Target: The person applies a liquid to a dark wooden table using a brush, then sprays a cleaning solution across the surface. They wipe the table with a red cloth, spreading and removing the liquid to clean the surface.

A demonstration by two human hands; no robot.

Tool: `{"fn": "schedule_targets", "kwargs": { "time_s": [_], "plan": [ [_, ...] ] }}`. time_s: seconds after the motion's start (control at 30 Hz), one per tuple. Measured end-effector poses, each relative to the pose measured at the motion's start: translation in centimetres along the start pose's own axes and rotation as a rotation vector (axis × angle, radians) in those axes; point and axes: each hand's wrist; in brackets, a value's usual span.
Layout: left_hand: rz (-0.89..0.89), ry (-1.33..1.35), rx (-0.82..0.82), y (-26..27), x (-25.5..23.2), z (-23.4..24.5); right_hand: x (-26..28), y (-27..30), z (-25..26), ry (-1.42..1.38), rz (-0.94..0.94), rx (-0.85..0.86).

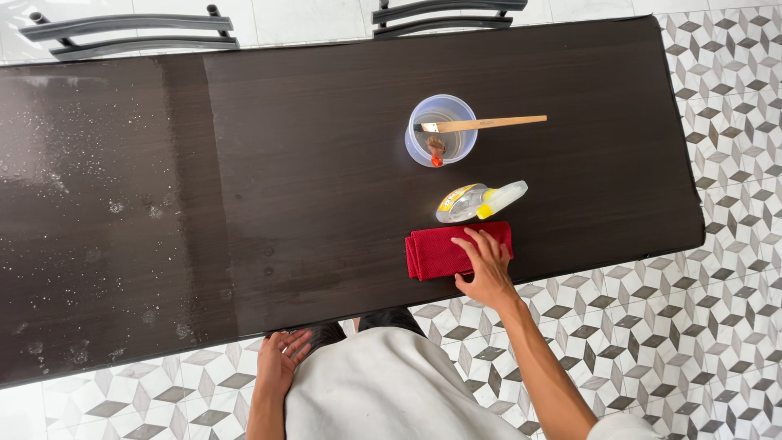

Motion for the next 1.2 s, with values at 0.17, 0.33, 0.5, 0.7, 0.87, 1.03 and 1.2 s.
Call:
{"fn": "schedule_targets", "kwargs": {
  "time_s": [0.17, 0.33, 0.5, 0.7, 0.87, 1.03, 1.2],
  "plan": [
    [-0.014, -0.004, -0.005, 0.0, 0.3, 0.0, 1.0, -1.0, -0.1, 0.162, 0.006, 0.112],
    [0.009, -0.016, 0.001, 0.3, 0.1, -0.1, -0.2, -0.8, -2.0, 0.251, 0.142, -0.055],
    [0.117, -0.416, -0.053, 1.4, -1.0, 0.2, 0.0, -1.4, -1.9, 0.221, 0.232, -0.307],
    [-0.039, -0.664, 0.149, 4.4, -4.1, -2.5, 4.6, -1.3, 0.0, -0.461, -0.21, -0.091],
    [-0.351, -0.641, 0.5, 7.1, -7.2, -8.8, 10.0, -2.7, -1.8, -1.26, -0.227, 0.314],
    [-0.505, -0.396, 0.399, 8.4, -8.7, -11.0, 16.9, -4.6, -4.6, -1.482, -0.337, 0.547],
    [-0.678, -0.219, 0.176, 8.2, -9.3, -6.5, 24.0, -6.0, -7.0, -1.141, -0.095, 0.547]
  ]
}}
Point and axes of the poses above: each hand's wrist, its own y-axis away from the middle knuckle, its own z-axis out of the back of the hand, x = y × z, and after that the axes turned 6 degrees about -y, right-handed
